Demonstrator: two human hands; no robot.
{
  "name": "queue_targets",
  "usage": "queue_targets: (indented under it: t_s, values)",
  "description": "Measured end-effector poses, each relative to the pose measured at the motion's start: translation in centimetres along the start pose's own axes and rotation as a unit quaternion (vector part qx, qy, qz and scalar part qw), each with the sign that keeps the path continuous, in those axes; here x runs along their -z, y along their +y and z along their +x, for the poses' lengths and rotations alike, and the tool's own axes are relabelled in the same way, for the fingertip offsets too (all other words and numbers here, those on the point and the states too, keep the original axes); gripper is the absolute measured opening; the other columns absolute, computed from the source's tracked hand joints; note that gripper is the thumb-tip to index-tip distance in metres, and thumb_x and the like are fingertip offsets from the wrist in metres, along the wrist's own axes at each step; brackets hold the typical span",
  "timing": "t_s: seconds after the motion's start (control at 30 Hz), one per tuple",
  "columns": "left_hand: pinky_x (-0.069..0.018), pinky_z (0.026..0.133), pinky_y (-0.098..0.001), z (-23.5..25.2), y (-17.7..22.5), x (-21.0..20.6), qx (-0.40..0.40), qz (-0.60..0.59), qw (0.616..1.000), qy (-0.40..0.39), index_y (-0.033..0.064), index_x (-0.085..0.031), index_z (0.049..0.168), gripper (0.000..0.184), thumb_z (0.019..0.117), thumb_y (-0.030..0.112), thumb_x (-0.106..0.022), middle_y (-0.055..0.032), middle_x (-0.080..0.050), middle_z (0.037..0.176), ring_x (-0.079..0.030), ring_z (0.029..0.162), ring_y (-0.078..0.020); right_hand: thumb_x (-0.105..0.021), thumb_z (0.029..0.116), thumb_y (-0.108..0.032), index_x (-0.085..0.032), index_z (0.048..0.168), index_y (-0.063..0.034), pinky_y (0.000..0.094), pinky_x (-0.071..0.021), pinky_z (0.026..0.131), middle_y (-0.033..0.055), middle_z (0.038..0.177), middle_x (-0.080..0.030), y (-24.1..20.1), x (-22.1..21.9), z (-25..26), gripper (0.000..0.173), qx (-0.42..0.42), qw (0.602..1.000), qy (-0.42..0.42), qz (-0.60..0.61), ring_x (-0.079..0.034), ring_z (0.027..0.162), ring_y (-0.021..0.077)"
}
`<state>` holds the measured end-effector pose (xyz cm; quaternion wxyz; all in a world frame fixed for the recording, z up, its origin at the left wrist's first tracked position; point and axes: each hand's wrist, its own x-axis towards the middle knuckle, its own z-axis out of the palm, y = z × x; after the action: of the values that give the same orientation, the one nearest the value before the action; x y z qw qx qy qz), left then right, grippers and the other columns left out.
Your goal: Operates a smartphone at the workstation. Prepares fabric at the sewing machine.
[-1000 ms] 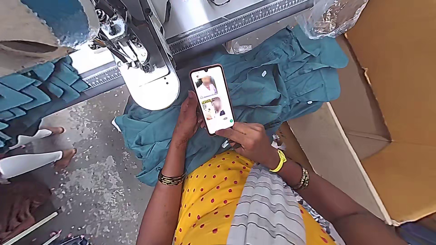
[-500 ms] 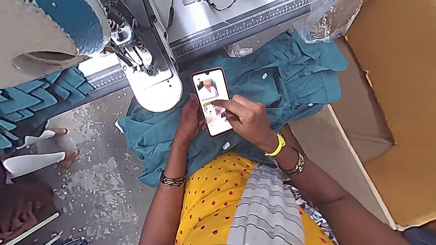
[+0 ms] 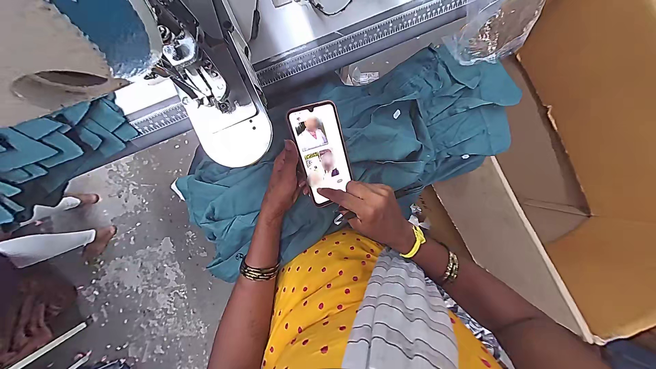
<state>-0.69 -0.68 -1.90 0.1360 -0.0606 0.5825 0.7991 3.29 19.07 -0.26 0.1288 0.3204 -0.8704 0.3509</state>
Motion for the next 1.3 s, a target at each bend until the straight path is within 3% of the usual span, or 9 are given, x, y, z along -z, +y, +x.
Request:
queue_targets:
  t_s: [0.27, 0.4, 0.53, 0.73, 0.87, 1.0, 1.1, 1.3]
  values:
    - [-0.044, 0.039, -0.0143, 0.0, -0.1, 0.0, 0.0, 0.001, 1.0, 0.005, 0.0197, -0.061, 0.108, 0.048, 0.1064, 0.056, -0.03, 0.0057, -0.065, 0.071, -0.05, 0.043, 0.0002, -0.064, 0.0899, -0.007, -0.08, 0.113, -0.0135, 0.0287, -0.0428, 0.049, 0.005, 0.064, -0.057, 0.2, -0.3, 0.0, 0.029, -0.005, 1.0, 0.0, 0.0, -0.055, 0.055, 0.0169]
    - [-0.0439, 0.039, -0.0139, 0.0, -0.1, 0.1, 0.0, 0.003, 1.0, 0.003, 0.0211, -0.061, 0.108, 0.047, 0.1061, 0.057, -0.031, 0.0064, -0.065, 0.072, -0.05, 0.044, 0.0007, -0.064, 0.0906, -0.008, -0.08, 0.113, -0.0108, 0.0276, -0.0406, 0.048, 0.0045, 0.064, -0.053, 0.9, 0.5, 0.4, 0.028, -0.059, 0.996, 0.042, 0.047, -0.051, 0.053, 0.014]
    - [-0.0438, 0.04, -0.0135, 0.0, -0.1, 0.0, 0.004, 0.001, 1.0, 0.003, 0.0205, -0.059, 0.11, 0.047, 0.1068, 0.056, -0.029, 0.0064, -0.065, 0.072, -0.049, 0.044, 0.0009, -0.06, 0.0901, 0.0, -0.078, 0.115, -0.0074, 0.0285, -0.0466, 0.051, 0.0073, 0.077, -0.063, 2.7, 2.3, 2.3, 0.031, -0.144, 0.986, 0.076, 0.038, -0.055, 0.058, 0.0133]
    - [-0.0443, 0.039, -0.0138, -0.1, 0.0, 0.0, 0.003, -0.004, 1.0, 0.001, 0.0205, -0.06, 0.11, 0.047, 0.1058, 0.057, -0.031, 0.0063, -0.066, 0.074, -0.05, 0.044, 0.0009, -0.057, 0.0974, 0.001, -0.072, 0.122, -0.003, 0.0212, -0.0482, 0.059, 0.0104, 0.096, -0.069, 4.0, 3.3, 3.8, 0.03, -0.164, 0.98, 0.101, 0.052, -0.056, 0.066, 0.0083]
    - [-0.0435, 0.038, -0.0139, -0.1, 0.1, -0.1, 0.007, 0.008, 1.0, 0.007, 0.0215, -0.06, 0.111, 0.047, 0.1054, 0.059, -0.031, 0.0067, -0.066, 0.074, -0.05, 0.043, 0.0009, -0.057, 0.0984, 0.002, -0.071, 0.123, -0.0021, 0.0202, -0.0493, 0.062, 0.0113, 0.102, -0.071, 4.3, 2.5, 3.6, 0.029, -0.179, 0.975, 0.104, 0.086, -0.058, 0.069, 0.0077]
    - [-0.0449, 0.039, -0.014, -0.1, 0.2, -0.1, 0.007, 0.019, 1.0, 0.005, 0.0234, -0.059, 0.113, 0.047, 0.1044, 0.06, -0.031, 0.0082, -0.067, 0.078, -0.052, 0.046, 0.0014, -0.052, 0.1043, -0.005, -0.068, 0.127, -0.004, 0.0232, -0.0486, 0.062, 0.0097, 0.107, -0.07, 4.4, 2.3, 3.6, 0.028, -0.249, 0.954, 0.083, 0.144, -0.058, 0.07, 0.0088]
    - [-0.0439, 0.039, -0.014, -0.1, 0.2, -0.1, 0.005, 0.018, 1.0, 0.002, 0.0231, -0.059, 0.112, 0.048, 0.1046, 0.06, -0.03, 0.0081, -0.066, 0.075, -0.05, 0.045, 0.0015, -0.05, 0.107, -0.011, -0.066, 0.13, -0.004, 0.0255, -0.0476, 0.061, 0.0094, 0.102, -0.064, 4.4, 2.2, 3.9, 0.029, -0.285, 0.938, 0.073, 0.183, -0.056, 0.07, 0.0116]
    - [-0.0449, 0.04, -0.0139, 0.0, 0.1, 0.1, 0.01, 0.01, 1.0, -0.001, 0.0229, -0.06, 0.114, 0.049, 0.1042, 0.061, -0.031, 0.0074, -0.067, 0.077, -0.052, 0.046, 0.0011, -0.043, 0.1105, -0.013, -0.059, 0.142, -0.0062, 0.0297, -0.0522, 0.069, 0.0082, 0.115, -0.075, 4.0, 2.6, 4.8, 0.036, -0.305, 0.917, 0.036, 0.256, -0.067, 0.08, 0.0146]
